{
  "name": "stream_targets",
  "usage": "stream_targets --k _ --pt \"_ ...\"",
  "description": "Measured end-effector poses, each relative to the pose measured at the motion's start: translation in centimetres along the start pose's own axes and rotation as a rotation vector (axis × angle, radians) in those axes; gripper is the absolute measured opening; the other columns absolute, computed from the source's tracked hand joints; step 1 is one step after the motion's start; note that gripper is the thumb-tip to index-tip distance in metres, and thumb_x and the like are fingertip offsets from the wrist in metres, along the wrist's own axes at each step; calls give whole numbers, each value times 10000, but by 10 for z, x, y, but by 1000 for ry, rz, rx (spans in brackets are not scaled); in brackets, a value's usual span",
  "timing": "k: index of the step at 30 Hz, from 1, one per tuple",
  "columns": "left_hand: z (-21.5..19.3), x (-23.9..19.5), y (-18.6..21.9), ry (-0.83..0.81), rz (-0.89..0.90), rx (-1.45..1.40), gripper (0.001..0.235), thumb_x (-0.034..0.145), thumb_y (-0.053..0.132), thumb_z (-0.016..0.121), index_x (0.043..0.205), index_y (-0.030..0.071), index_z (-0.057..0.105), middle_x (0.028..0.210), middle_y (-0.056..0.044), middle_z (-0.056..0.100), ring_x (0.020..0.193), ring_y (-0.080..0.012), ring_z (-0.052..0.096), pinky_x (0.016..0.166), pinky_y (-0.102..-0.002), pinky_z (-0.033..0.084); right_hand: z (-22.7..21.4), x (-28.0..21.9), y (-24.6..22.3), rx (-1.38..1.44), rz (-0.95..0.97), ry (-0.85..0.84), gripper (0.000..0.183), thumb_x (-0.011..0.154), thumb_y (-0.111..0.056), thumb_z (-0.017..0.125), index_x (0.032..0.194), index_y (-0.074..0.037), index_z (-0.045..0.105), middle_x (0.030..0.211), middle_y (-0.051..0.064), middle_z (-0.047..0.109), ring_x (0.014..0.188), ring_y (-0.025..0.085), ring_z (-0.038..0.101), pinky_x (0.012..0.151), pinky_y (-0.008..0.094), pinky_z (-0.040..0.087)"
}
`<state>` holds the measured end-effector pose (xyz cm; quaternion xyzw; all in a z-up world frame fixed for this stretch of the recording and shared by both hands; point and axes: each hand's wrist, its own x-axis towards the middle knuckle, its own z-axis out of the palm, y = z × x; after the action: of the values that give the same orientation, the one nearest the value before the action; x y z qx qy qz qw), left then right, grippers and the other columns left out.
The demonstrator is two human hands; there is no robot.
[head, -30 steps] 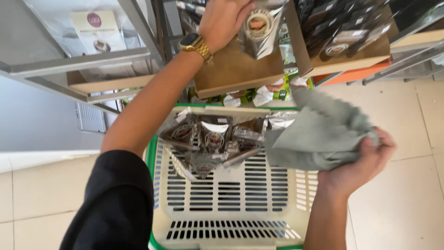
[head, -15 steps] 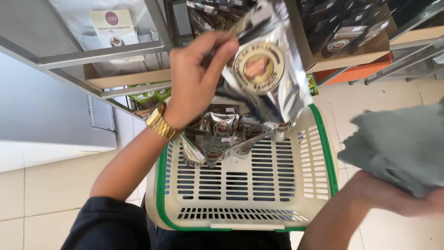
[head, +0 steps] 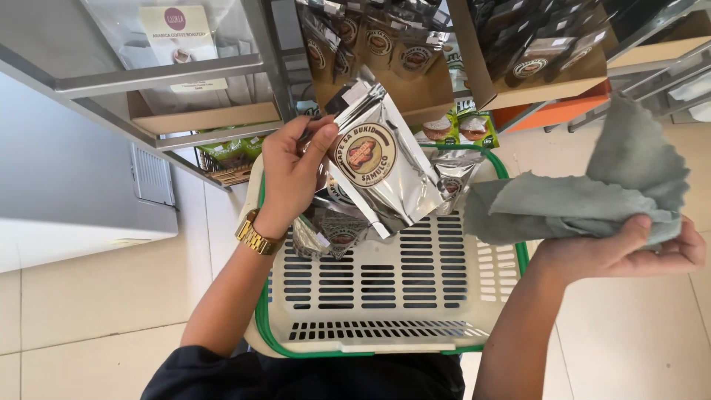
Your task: The person wipes the surface of several silver coffee packages with a gray cloth and places them into a white plastic basket. The person repeats this process for multiple packages taken from a shelf.
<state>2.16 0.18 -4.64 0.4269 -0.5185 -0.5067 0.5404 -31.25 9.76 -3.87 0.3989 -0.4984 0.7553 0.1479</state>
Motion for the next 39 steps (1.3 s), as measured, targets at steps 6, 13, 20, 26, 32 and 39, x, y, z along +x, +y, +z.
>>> stream_targets --k 6,13,20,26,32,39 --pt "-6 -4 -6 24 117 242 238 1035 190 704 1132 -23 745 761 13 688 614 30 466 510 -180 348 -13 2 17 126 66 36 329 1010 -230 616 1235 -70 438 1255 93 442 1200 246 506 1037 440 488" --pt "-4 -5 -2 60 110 320 248 1023 221 702 1059 -21 741 735 -21 710 566 15 424 470 -196 318 -61 8 75 278 217 134 409 1050 -182 561 1383 -38 371 1409 188 465 1264 334 569 1095 550 585" --pt "-2 -6 -5 34 91 306 264 1020 239 701 1033 -22 737 733 -27 729 557 15 406 467 -201 315 -64 5 78 293 187 90 411 1068 -187 561 1407 -77 356 1461 172 430 1321 341 561 1126 585 592" --pt "0 -10 -15 37 161 322 276 1047 249 682 1029 -25 709 844 -57 763 613 -9 481 529 -213 408 -69 7 84 312 212 137 360 1053 -206 580 1316 -48 393 1370 196 464 1263 360 581 1065 593 610" --pt "2 -11 -14 3 136 293 296 1045 251 665 929 -19 627 1009 -96 798 638 -20 556 537 -236 465 -74 7 89 328 265 177 320 1057 -249 579 1222 -32 410 1274 190 482 1215 363 616 1021 594 628" --pt "0 -12 -22 1 188 345 326 1053 246 672 898 -30 592 1063 -126 797 676 -49 562 587 -254 477 -74 5 89 268 199 85 368 1071 -281 605 1242 -26 404 1287 190 483 1232 348 599 1051 583 606"
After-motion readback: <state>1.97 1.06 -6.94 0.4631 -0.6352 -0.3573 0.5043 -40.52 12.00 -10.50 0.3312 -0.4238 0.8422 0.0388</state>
